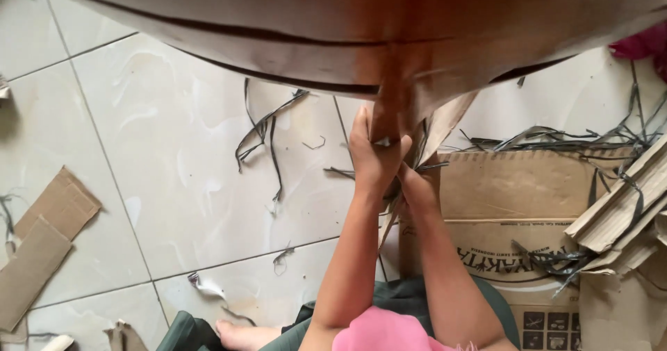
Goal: Wrapping wooden chair legs with corrugated cardboard and securing them with plastic ties for protection during transport.
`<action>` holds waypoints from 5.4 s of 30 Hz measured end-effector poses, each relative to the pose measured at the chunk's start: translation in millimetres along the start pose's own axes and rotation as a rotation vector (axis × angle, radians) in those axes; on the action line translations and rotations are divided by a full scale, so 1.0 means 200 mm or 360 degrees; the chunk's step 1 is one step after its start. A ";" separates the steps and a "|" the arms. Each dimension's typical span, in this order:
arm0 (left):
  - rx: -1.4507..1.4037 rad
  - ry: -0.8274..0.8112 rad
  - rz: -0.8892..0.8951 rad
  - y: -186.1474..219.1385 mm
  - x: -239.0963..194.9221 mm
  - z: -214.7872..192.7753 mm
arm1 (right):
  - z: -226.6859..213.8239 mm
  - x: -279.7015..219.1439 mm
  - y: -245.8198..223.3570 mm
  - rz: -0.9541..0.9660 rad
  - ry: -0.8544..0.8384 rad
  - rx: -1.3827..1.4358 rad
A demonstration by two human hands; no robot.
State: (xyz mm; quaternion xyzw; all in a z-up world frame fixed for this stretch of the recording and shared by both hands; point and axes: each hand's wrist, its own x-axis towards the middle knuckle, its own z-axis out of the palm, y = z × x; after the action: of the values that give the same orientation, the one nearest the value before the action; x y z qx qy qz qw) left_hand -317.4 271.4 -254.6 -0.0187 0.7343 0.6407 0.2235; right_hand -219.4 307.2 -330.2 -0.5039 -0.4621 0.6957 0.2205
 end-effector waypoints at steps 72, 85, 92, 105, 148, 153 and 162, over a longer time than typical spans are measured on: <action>0.0012 0.0208 0.0180 -0.75 -0.90 -1.44 | 0.25 -1.13 0.52 -0.0994 -0.1529 -0.1053; 0.0097 0.0318 0.0167 -0.94 -1.09 -1.31 | 0.02 -1.26 0.38 -0.1103 -0.1554 -0.1450; 0.0069 0.0258 0.0071 -0.96 -1.31 -1.31 | -0.09 -1.38 0.36 -0.1088 -0.1502 -0.1933; 0.0118 0.0123 0.0217 -0.72 -1.85 -1.46 | -0.30 -1.95 0.61 -0.1521 -0.0852 -0.2046; 0.0246 0.0400 0.0434 -1.19 -1.94 -1.52 | -0.45 -2.12 0.94 -0.1787 -0.0521 -0.2222; 0.0469 0.0393 0.0401 -1.22 -1.99 -1.51 | -0.62 -2.19 0.87 -0.1472 -0.0828 -0.2092; 0.0661 0.0146 0.0238 -0.83 -2.27 -1.48 | -0.75 -1.83 0.86 -0.1103 -0.0822 -0.1988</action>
State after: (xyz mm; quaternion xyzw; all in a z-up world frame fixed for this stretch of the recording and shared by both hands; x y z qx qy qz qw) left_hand 52.5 -157.3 -226.2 0.0529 0.8592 0.4890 0.1408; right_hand 88.0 5.4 -306.1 -0.1823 -0.9389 0.2914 -0.0150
